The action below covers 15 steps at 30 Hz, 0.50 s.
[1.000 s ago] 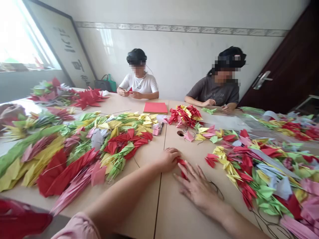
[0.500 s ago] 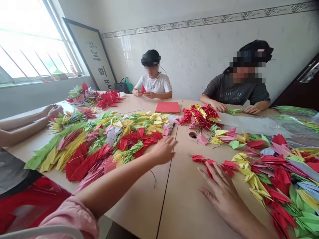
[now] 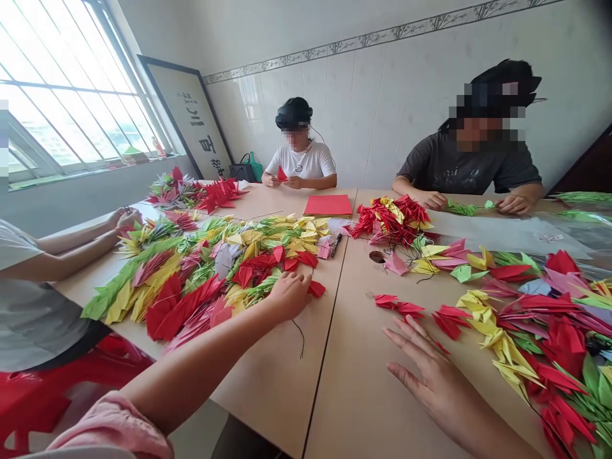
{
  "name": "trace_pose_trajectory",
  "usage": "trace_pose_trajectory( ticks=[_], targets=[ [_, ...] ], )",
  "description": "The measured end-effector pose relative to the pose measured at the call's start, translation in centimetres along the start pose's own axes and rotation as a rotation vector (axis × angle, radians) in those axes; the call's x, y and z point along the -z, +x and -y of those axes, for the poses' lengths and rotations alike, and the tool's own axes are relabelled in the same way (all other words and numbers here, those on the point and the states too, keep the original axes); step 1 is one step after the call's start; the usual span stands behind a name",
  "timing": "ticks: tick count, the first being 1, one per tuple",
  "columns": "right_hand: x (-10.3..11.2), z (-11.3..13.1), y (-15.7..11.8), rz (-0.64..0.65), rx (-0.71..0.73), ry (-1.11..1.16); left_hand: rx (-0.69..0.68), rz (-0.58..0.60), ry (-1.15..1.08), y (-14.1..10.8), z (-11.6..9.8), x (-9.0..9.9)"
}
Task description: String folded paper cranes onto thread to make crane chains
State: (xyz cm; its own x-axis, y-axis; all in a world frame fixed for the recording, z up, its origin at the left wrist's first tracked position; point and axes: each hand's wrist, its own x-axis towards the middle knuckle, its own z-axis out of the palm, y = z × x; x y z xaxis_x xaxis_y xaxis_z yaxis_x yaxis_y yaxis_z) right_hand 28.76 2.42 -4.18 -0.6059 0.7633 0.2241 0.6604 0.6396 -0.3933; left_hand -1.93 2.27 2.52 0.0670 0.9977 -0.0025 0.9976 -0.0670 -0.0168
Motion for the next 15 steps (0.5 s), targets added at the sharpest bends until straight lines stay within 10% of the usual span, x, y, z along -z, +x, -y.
trace_pose_trajectory(
  ticks=[8,15],
  targets=[
    [0.1,-0.1,-0.1,-0.009,0.034,0.027,0.145,-0.015,-0.124,-2.5,5.0,3.1],
    [0.1,0.3,-0.2,-0.008,0.047,0.054,0.229,0.086,-0.259,-4.1,6.8,2.2]
  ],
)
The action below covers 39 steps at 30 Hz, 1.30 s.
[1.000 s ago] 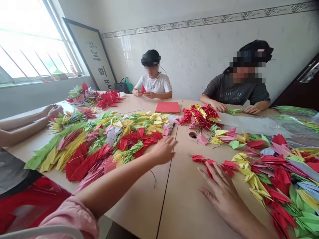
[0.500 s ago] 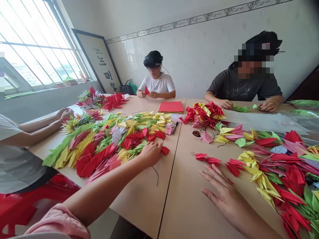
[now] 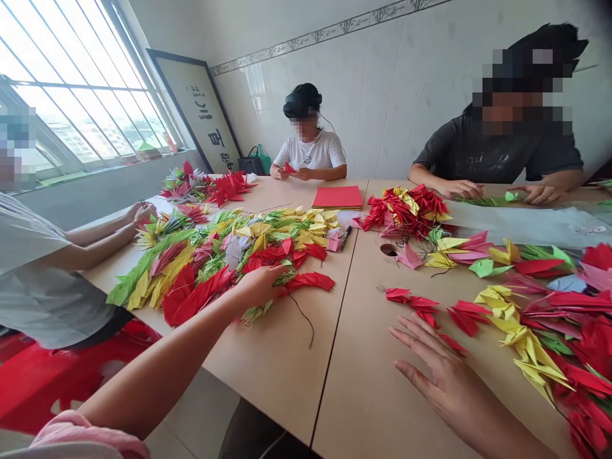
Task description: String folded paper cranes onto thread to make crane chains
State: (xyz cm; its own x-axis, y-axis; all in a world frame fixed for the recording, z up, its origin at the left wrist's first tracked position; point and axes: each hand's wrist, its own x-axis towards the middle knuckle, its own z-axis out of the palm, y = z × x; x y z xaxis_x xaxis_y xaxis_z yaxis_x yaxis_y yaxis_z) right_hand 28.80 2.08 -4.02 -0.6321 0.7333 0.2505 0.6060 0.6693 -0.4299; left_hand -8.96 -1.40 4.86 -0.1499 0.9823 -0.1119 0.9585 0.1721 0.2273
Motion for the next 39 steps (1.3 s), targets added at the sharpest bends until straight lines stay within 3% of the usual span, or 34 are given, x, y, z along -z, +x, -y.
trace_pose_trajectory(
  ticks=[7,14,17,22,27,30,32,36,39],
  targets=[
    [0.0,-0.2,0.1,-0.019,-0.018,0.014,0.169,-0.16,-0.34,1.2,0.2,1.7],
    [0.6,0.4,0.1,0.008,-0.002,0.01,0.306,-0.332,-0.901,0.9,-0.8,3.0],
    [0.6,0.7,0.1,-0.003,-0.01,0.018,0.315,-0.285,-1.156,0.2,-2.3,3.3],
    [1.2,1.6,0.4,-0.063,-0.065,0.146,0.268,-0.089,-1.479,-1.2,-6.7,2.9],
    [3.1,5.1,1.3,-0.081,-0.332,0.589,0.147,0.134,-1.677,-2.2,-12.4,2.7],
    [5.4,7.7,3.1,0.0,-0.286,1.071,-0.019,0.231,-1.83,-2.7,-15.3,3.5],
    [7.4,9.0,4.7,0.057,-0.258,1.279,-0.097,0.237,-1.883,-2.6,-16.7,3.9],
    [10.4,9.8,7.7,0.098,-0.149,1.249,-0.124,0.129,-2.016,-1.7,-18.3,4.1],
    [10.6,9.4,8.9,0.057,-0.055,1.145,-0.105,0.21,-2.086,-0.9,-18.4,3.9]
  ],
)
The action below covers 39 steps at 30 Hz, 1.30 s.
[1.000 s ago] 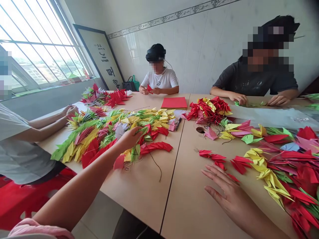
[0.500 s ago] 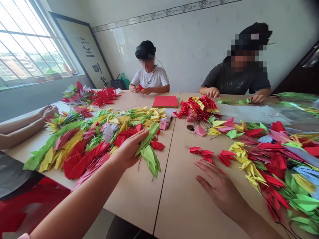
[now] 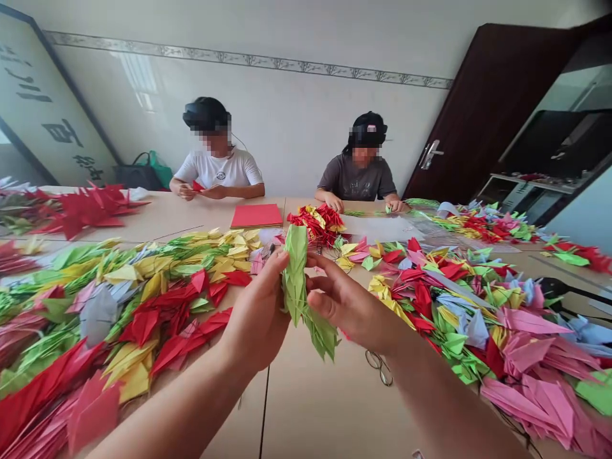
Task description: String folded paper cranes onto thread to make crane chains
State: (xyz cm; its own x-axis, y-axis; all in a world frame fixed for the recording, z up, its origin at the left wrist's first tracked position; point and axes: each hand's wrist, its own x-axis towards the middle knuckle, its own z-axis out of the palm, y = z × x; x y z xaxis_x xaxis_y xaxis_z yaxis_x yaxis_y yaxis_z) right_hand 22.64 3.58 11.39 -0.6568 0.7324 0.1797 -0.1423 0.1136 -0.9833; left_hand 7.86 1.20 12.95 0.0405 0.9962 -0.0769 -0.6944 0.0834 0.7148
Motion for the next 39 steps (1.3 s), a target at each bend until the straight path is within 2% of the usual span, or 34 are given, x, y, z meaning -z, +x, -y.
trace_pose_trajectory(
  ticks=[4,8,11,14,17,21,25,28,34,39],
  targets=[
    [0.2,-1.4,0.4,-0.027,-0.023,-0.067,0.133,0.036,-0.059,0.5,-0.3,1.0],
    [0.6,-1.9,0.4,0.037,-0.107,0.094,0.231,0.069,-0.119,1.0,-1.0,2.0],
    [0.7,-1.6,0.2,0.036,-0.181,0.172,0.224,0.093,-0.18,1.4,-1.7,2.3],
    [0.4,-1.1,-0.2,-0.006,-0.214,0.202,0.15,0.085,-0.242,1.6,-2.4,2.5],
    [0.1,-0.6,-0.6,-0.103,-0.152,0.215,0.088,0.122,-0.274,1.6,-2.6,2.7],
    [0.1,0.1,-0.7,-0.278,-0.047,0.115,0.143,0.297,-0.203,1.3,-2.1,2.9],
    [0.4,0.5,-0.8,-0.313,0.018,0.047,0.214,0.411,-0.111,1.0,-1.4,3.1],
    [0.6,0.7,-0.9,-0.315,0.047,0.023,0.231,0.41,-0.086,0.9,-1.3,3.1],
    [0.9,1.3,-1.3,-0.341,0.105,-0.048,0.169,0.414,0.019,0.8,-1.5,3.3],
    [0.9,1.2,-1.7,-0.4,0.105,-0.217,0.054,0.322,0.187,0.7,-1.4,3.3]
  ],
)
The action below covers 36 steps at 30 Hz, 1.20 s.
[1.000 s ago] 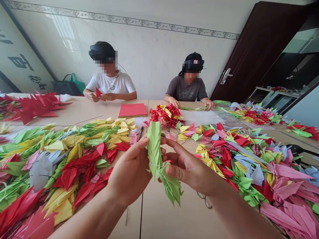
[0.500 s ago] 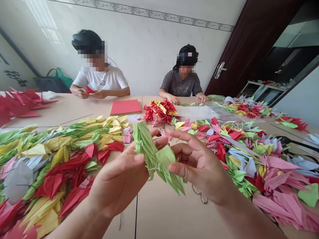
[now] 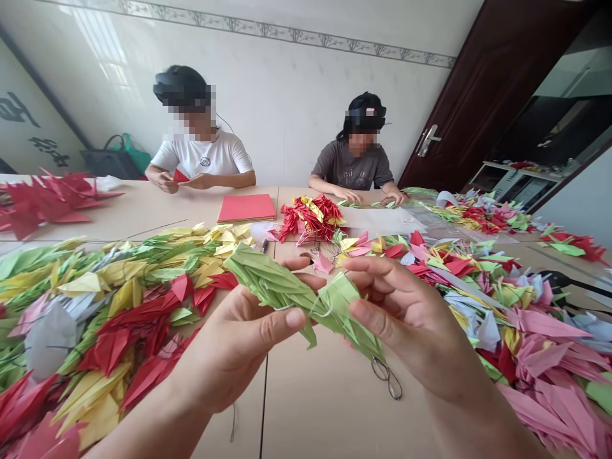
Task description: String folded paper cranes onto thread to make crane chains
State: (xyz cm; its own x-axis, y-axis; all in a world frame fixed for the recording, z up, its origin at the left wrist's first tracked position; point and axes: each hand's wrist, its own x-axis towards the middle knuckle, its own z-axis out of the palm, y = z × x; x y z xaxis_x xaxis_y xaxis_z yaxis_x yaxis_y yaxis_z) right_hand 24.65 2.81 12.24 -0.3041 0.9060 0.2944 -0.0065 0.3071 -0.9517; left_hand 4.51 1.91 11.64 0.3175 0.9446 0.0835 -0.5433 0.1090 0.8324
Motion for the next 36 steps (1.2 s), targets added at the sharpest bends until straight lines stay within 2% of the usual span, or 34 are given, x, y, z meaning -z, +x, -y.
trace_pose_trajectory(
  ticks=[6,10,17,20,23,27,32,36],
  targets=[
    [-0.2,-0.5,-0.3,0.033,0.043,-0.196,-0.106,-0.101,0.286,0.0,0.4,-0.3],
    [-0.3,-0.4,-0.3,0.036,0.042,-0.16,-0.111,-0.168,0.555,-0.5,0.9,-0.3],
    [-0.6,0.3,-0.1,0.057,0.03,-0.065,-0.017,-0.09,0.81,-0.6,0.8,-0.7],
    [-0.6,0.6,-0.1,0.076,-0.005,-0.053,0.038,-0.009,0.75,-0.5,0.8,-0.7],
    [-0.5,0.5,0.0,0.07,-0.01,-0.02,0.123,0.115,0.554,-0.5,0.8,-0.3],
    [-0.3,0.1,0.3,0.046,-0.028,0.116,0.247,0.223,0.293,-0.3,0.8,0.3],
    [0.2,-0.5,0.9,-0.018,-0.036,0.243,0.209,0.286,0.294,-0.1,0.6,0.6],
    [0.5,-0.6,1.3,-0.056,-0.05,0.289,0.293,0.386,0.286,-0.1,0.5,0.6]
  ],
)
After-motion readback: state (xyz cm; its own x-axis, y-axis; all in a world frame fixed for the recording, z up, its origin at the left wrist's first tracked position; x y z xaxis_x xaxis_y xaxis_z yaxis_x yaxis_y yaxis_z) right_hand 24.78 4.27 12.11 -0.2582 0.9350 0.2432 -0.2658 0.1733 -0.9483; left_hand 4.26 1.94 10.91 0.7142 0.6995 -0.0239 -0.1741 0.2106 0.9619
